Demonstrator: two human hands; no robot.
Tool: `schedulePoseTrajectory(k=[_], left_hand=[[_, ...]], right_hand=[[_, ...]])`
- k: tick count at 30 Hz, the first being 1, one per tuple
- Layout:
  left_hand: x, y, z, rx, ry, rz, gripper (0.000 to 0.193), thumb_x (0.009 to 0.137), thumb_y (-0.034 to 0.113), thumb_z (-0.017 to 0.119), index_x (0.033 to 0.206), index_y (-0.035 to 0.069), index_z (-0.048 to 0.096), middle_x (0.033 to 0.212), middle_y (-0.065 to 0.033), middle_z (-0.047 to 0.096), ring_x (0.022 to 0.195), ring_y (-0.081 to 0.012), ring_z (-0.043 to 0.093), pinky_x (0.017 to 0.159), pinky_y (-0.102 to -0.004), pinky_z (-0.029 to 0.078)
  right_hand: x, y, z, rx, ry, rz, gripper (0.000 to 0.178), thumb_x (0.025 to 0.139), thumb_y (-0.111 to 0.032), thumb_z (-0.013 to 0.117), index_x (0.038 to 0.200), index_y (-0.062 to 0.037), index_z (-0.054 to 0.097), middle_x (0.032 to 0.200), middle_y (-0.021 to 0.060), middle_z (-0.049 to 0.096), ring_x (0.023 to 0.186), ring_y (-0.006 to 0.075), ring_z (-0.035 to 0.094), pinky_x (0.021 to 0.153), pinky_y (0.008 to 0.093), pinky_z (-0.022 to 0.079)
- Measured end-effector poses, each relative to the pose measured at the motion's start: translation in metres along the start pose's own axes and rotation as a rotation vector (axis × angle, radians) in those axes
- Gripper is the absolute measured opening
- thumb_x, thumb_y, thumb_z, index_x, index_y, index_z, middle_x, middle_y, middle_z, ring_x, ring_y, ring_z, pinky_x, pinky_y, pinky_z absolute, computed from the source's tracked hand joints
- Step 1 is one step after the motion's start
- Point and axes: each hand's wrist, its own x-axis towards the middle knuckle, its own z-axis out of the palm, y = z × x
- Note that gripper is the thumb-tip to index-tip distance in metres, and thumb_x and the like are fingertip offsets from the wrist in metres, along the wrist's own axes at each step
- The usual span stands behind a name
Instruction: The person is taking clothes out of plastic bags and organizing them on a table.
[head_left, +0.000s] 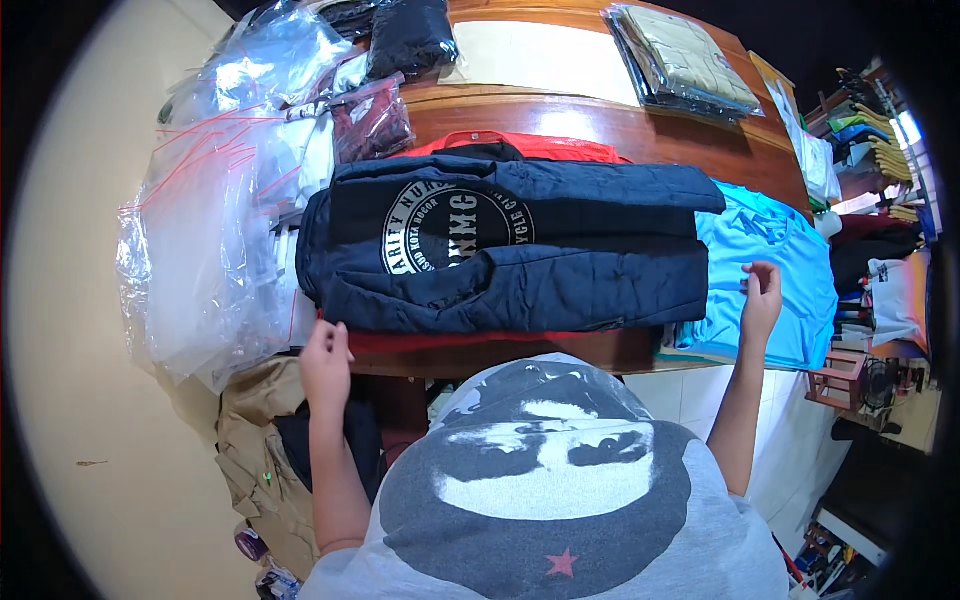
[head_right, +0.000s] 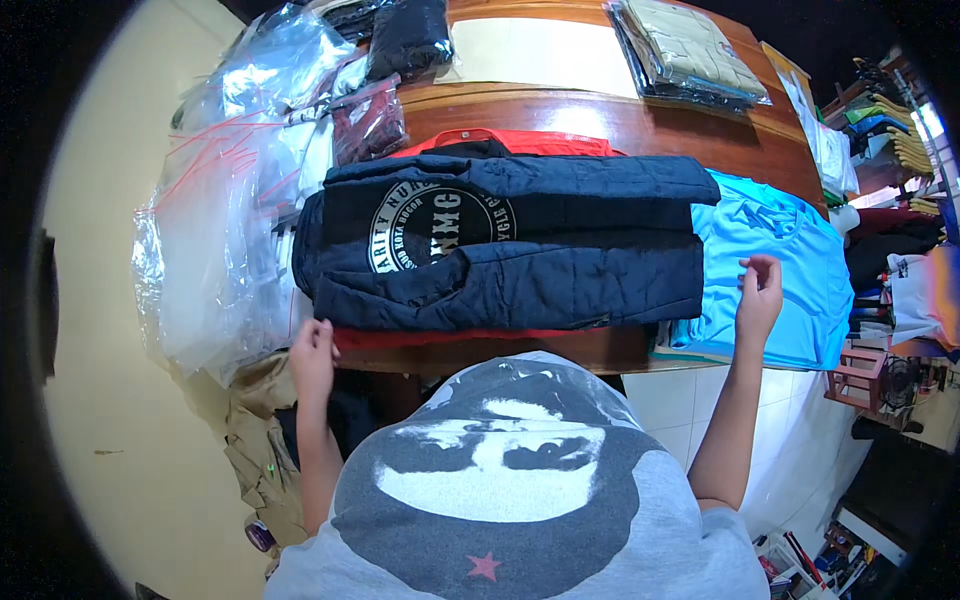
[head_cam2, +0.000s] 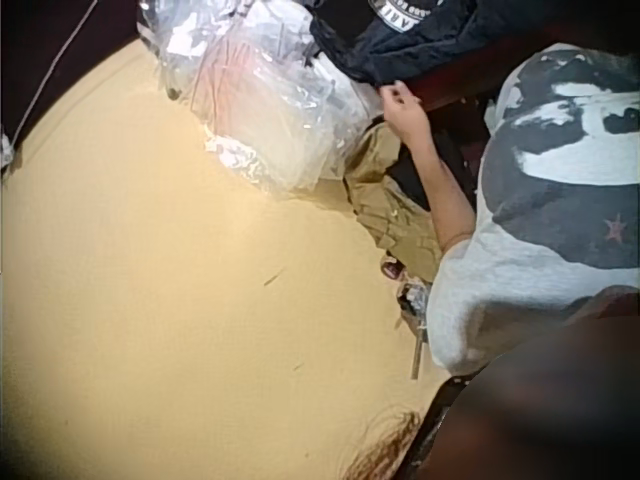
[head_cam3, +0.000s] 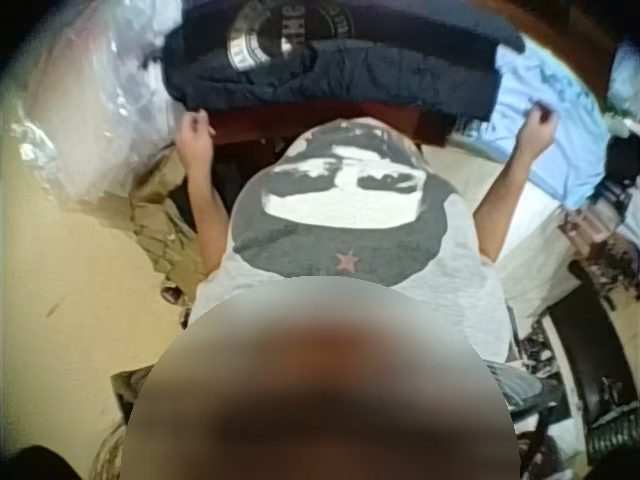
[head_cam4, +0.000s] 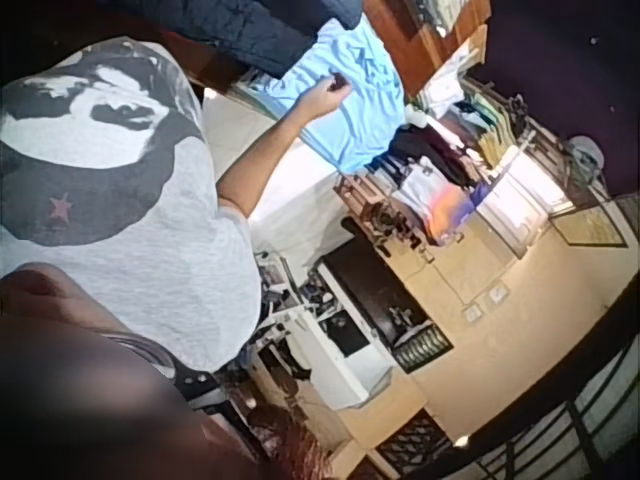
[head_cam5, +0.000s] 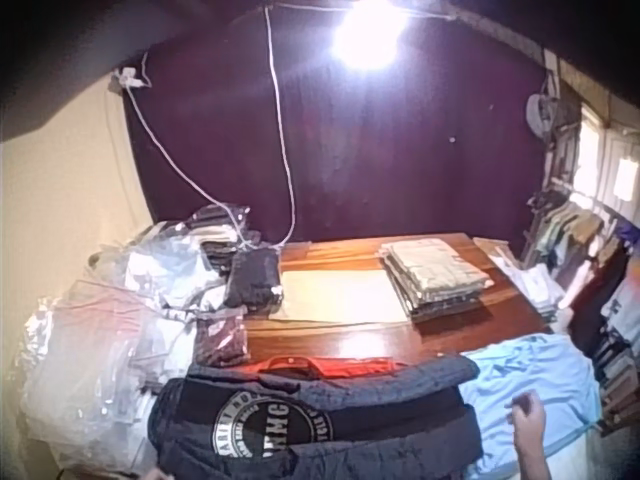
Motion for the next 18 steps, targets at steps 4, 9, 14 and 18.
schedulePoseTrajectory(k=[4,9,14,18], left_hand=[[0.027,0.065,0.03,-0.057,0.143,0.426,0.014,0.093,0.015,0.056,0.099,0.002,0.061,0.081,-0.0093,0.063,0.073,-0.0173,0.061,0.068,-0.0288,0.048],[0.077,0.121,0.1,0.276,-0.17,0.829,0.027,0.084,0.018,0.065,0.107,0.004,0.063,0.112,-0.0133,0.062,0.104,-0.0321,0.058,0.09,-0.0406,0.046],[0.129,0.138,0.139,0.435,-0.102,0.811,0.045,0.082,0.027,0.068,0.121,0.007,0.058,0.126,-0.0109,0.053,0.115,-0.0324,0.051,0.097,-0.0434,0.043],[0.177,0.135,0.164,0.452,-0.027,0.81,0.055,0.084,0.035,0.067,0.133,0.015,0.053,0.136,-0.0098,0.047,0.125,-0.0317,0.044,0.105,-0.0507,0.035]], right_hand=[[-0.029,-0.1,0.077,-0.021,-0.195,-0.272,0.017,0.086,0.002,0.051,0.099,-0.0025,0.061,0.092,0.0076,0.065,0.085,0.0163,0.061,0.082,0.0285,0.048],[-0.026,-0.128,0.162,-0.225,-0.532,-0.704,0.027,0.076,0.001,0.058,0.103,-0.0042,0.061,0.101,0.0128,0.061,0.097,0.0313,0.056,0.09,0.0387,0.046],[0.005,-0.119,0.196,-0.356,-0.481,-0.686,0.039,0.078,-0.007,0.061,0.117,-0.0094,0.057,0.111,0.0121,0.059,0.105,0.0321,0.054,0.095,0.0409,0.044],[0.033,-0.107,0.23,-0.447,-0.474,-0.706,0.054,0.079,-0.017,0.067,0.13,-0.0136,0.05,0.139,0.0108,0.046,0.127,0.0314,0.044,0.107,0.0453,0.037]])
